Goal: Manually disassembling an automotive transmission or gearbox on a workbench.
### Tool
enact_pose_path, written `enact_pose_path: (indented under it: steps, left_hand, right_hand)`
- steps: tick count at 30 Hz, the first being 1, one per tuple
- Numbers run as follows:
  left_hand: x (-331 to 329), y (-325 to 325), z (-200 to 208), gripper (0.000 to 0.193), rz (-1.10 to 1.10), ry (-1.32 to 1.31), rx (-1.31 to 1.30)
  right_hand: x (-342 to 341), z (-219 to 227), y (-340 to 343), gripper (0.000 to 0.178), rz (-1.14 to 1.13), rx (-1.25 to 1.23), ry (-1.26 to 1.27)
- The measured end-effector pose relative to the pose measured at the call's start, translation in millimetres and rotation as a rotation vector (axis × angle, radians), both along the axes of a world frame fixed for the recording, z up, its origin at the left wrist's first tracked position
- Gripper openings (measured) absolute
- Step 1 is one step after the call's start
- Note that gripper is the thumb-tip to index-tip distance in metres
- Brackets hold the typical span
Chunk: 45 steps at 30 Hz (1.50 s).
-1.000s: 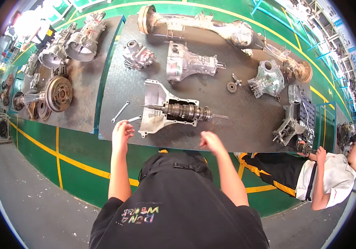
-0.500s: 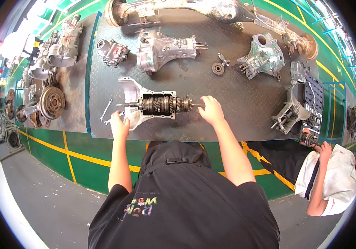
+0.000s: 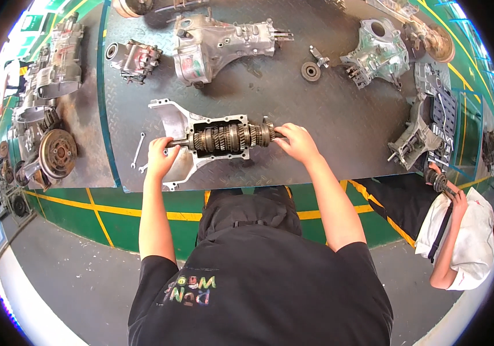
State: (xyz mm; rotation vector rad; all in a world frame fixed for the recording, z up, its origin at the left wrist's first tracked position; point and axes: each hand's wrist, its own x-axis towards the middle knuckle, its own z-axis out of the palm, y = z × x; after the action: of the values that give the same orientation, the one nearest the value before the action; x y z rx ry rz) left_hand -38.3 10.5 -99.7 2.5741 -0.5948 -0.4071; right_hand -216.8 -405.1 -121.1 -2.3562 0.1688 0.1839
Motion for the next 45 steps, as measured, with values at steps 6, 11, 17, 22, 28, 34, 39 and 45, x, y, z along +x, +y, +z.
enact_pose_path:
  steps: [6, 11, 17, 22, 28, 34, 39, 45]
  left_hand:
    - [-6.7, -7.5, -2.7, 0.033, -0.030, -0.042, 0.005]
    - [-11.6, -7.4, -5.3, 0.034, -0.062, -0.067, 0.027]
    - [-11.5, -7.2, -7.7, 0.036, -0.024, -0.064, -0.010]
    - [-11.1, -8.5, -9.2, 0.037, -0.041, -0.078, 0.007]
    - [-11.5, -7.8, -10.6, 0.041, -0.036, -0.059, 0.036]
    - [-5.3, -8.2, 0.1, 0.046, 0.066, 0.091, 0.021]
    - [10.0, 12.3, -13.9, 0.047, 0.080, 0.073, -0.064]
    - [-9.9, 7.1, -14.7, 0.076, 0.714, 0.589, -0.369]
  right_hand:
    - [-6.4, -1.1, 0.2, 0.035, -0.017, -0.007, -0.001]
    - [-8.4, -6.2, 1.0, 0.035, -0.006, -0.028, 0.008]
    - [-10.5, -5.2, 7.0, 0.039, 0.042, -0.151, 0.019]
    - [-6.3, -4.8, 11.2, 0.037, 0.044, -0.157, -0.030]
    - [-4.3, -10.3, 17.7, 0.030, 0.051, -0.117, -0.068]
    - [-7.4, -12.5, 12.5, 0.030, 0.044, -0.011, -0.083]
    - [-10.1, -19.5, 8.5, 0.038, -0.020, 0.092, -0.067]
    - [-12.8, -14.6, 17.6, 0.043, -0.094, 0.075, -0.124]
